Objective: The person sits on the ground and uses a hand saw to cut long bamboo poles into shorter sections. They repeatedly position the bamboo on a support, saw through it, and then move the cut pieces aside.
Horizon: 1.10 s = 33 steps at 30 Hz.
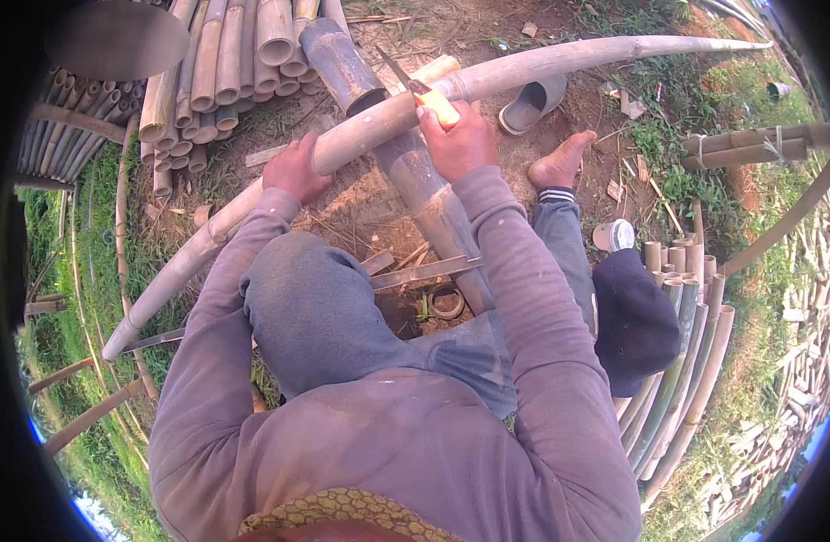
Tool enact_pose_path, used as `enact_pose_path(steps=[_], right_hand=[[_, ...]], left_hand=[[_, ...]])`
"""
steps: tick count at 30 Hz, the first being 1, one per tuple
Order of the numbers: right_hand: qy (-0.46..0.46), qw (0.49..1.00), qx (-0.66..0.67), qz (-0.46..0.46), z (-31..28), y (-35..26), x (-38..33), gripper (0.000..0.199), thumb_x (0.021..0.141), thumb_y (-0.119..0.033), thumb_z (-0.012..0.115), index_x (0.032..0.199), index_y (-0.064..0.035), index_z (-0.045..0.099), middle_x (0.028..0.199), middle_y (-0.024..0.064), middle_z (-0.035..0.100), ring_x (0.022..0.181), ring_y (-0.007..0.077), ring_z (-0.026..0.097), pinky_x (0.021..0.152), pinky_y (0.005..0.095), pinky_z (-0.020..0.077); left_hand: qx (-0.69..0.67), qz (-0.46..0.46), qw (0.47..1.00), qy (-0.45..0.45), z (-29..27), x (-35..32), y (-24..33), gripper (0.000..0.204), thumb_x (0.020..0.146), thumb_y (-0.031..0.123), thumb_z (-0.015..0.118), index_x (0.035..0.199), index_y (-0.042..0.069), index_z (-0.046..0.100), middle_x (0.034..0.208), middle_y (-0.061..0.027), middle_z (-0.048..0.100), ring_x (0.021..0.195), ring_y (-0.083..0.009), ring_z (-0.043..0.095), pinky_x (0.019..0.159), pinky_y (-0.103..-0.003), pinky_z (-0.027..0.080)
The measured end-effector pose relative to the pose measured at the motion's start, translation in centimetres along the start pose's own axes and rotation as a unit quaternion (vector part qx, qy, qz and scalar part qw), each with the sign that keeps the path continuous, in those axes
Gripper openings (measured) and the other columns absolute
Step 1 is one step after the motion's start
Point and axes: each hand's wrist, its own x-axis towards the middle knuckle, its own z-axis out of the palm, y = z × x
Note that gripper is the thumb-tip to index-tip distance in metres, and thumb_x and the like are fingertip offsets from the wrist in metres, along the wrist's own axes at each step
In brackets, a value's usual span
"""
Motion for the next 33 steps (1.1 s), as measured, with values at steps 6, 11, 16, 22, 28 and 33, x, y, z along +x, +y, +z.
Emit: enact_pose_path(steps=[6, 11, 16, 22, 28, 33], right_hand=[[-0.049, 0.994, 0.077, 0.066, -11.1, 3.0, -16.9, 0.013, 0.099, -0.009, 0.074, 0.103, 0.0021, 0.069, 0.081, 0.0067, 0.073, 0.065, 0.0109, 0.064, 0.061, 0.0307, 0.0517], [-0.024, 0.997, 0.065, 0.024, -11.4, 4.1, -19.7, 0.016, 0.098, -0.007, 0.073, 0.108, 0.0036, 0.069, 0.089, 0.0117, 0.077, 0.075, 0.0168, 0.073, 0.069, 0.0331, 0.0563], [-0.017, 0.997, 0.078, 0.014, 0.3, 1.8, -1.2, 0.022, 0.098, -0.022, 0.078, 0.102, -0.0012, 0.072, 0.076, 0.013, 0.071, 0.065, 0.0154, 0.064, 0.062, 0.0337, 0.0515], [-0.049, 0.993, 0.086, 0.07, -8.2, 2.8, -13.4, 0.015, 0.098, -0.011, 0.076, 0.1, 0.0013, 0.069, 0.074, 0.0057, 0.068, 0.064, 0.0099, 0.059, 0.06, 0.0306, 0.0495], [-0.03, 0.997, 0.071, 0.025, -11.1, 4.8, -19.8, 0.012, 0.098, -0.008, 0.073, 0.102, 0.002, 0.068, 0.082, 0.0092, 0.073, 0.068, 0.0155, 0.069, 0.064, 0.0318, 0.0535], [-0.014, 0.995, 0.092, 0.024, 1.0, 3.8, -0.7, 0.029, 0.097, -0.028, 0.078, 0.093, 0.0005, 0.071, 0.079, 0.0167, 0.071, 0.063, 0.0215, 0.064, 0.062, 0.0376, 0.0511]], left_hand=[[0.015, -0.02, 1.0, -0.014, 0.8, -1.2, -1.3, 0.071, 0.077, 0.037, 0.085, 0.139, 0.018, 0.054, 0.12, -0.0147, 0.07, 0.112, -0.0352, 0.071, 0.096, -0.048, 0.058], [0.022, -0.022, 0.999, -0.03, 0.5, -1.1, -0.6, 0.075, 0.076, 0.039, 0.086, 0.14, 0.018, 0.053, 0.12, -0.0153, 0.07, 0.112, -0.0356, 0.072, 0.095, -0.048, 0.058], [0.009, -0.011, 1.0, -0.025, -0.1, -0.4, 0.0, 0.075, 0.076, 0.038, 0.086, 0.141, 0.018, 0.053, 0.121, -0.0148, 0.069, 0.112, -0.0364, 0.071, 0.096, -0.048, 0.058], [0.011, -0.025, 0.999, -0.033, 0.7, -1.6, -1.1, 0.075, 0.077, 0.037, 0.086, 0.14, 0.017, 0.053, 0.121, -0.0139, 0.069, 0.111, -0.0362, 0.071, 0.097, -0.047, 0.057], [-0.007, -0.021, 1.0, -0.019, 0.5, -1.2, -1.0, 0.069, 0.076, 0.039, 0.089, 0.131, 0.014, 0.055, 0.118, -0.0146, 0.07, 0.111, -0.037, 0.071, 0.097, -0.047, 0.057], [-0.009, 0.002, 1.0, 0.008, 0.5, -0.3, 0.2, 0.071, 0.075, 0.039, 0.09, 0.131, 0.015, 0.055, 0.118, -0.0142, 0.07, 0.111, -0.0366, 0.071, 0.097, -0.047, 0.057]])
